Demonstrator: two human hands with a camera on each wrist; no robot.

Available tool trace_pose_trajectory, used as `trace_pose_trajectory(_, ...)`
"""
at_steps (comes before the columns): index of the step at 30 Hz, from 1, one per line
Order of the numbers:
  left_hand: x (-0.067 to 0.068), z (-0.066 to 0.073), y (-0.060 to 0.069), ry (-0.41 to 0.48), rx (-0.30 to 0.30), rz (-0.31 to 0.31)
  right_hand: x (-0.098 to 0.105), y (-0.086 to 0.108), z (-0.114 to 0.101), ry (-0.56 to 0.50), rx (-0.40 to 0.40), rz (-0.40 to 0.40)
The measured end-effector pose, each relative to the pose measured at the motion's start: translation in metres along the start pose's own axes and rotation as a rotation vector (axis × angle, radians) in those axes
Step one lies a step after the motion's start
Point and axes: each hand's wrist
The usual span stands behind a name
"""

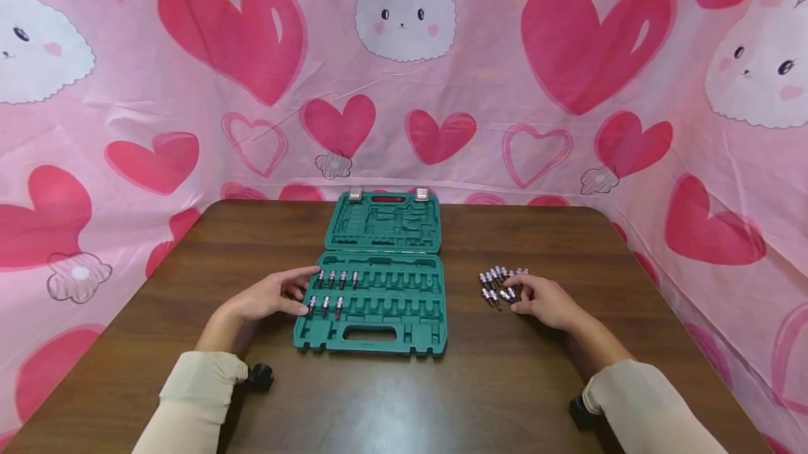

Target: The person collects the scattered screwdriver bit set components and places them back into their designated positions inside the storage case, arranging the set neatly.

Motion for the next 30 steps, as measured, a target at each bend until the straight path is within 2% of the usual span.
trace_pose_trajectory(11,0.0012,0.0002,0.0012,0.014,0.013,-0.006,-0.0003,0.0003,0.0025,-0.01,-0.052,-0.007)
trace_pose_trajectory(25,0.0005,0.001,0.0013,0.014,0.006,-0.002,-0.0023,0.0053,0.002,0.068,-0.037,0.085)
trace_pose_trajectory(30,0.0001,0.0011,0.0014,0.013,0.006,-0.002,-0.0015,0.0049,0.0008,0.101,-0.056,0.105)
Point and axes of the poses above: each hand's wrist, its own y-axis away from the middle knuckle, its own x-axis out of the back of the hand, z = x × y, and after that the axes turned 10 degrees about x, right-handed
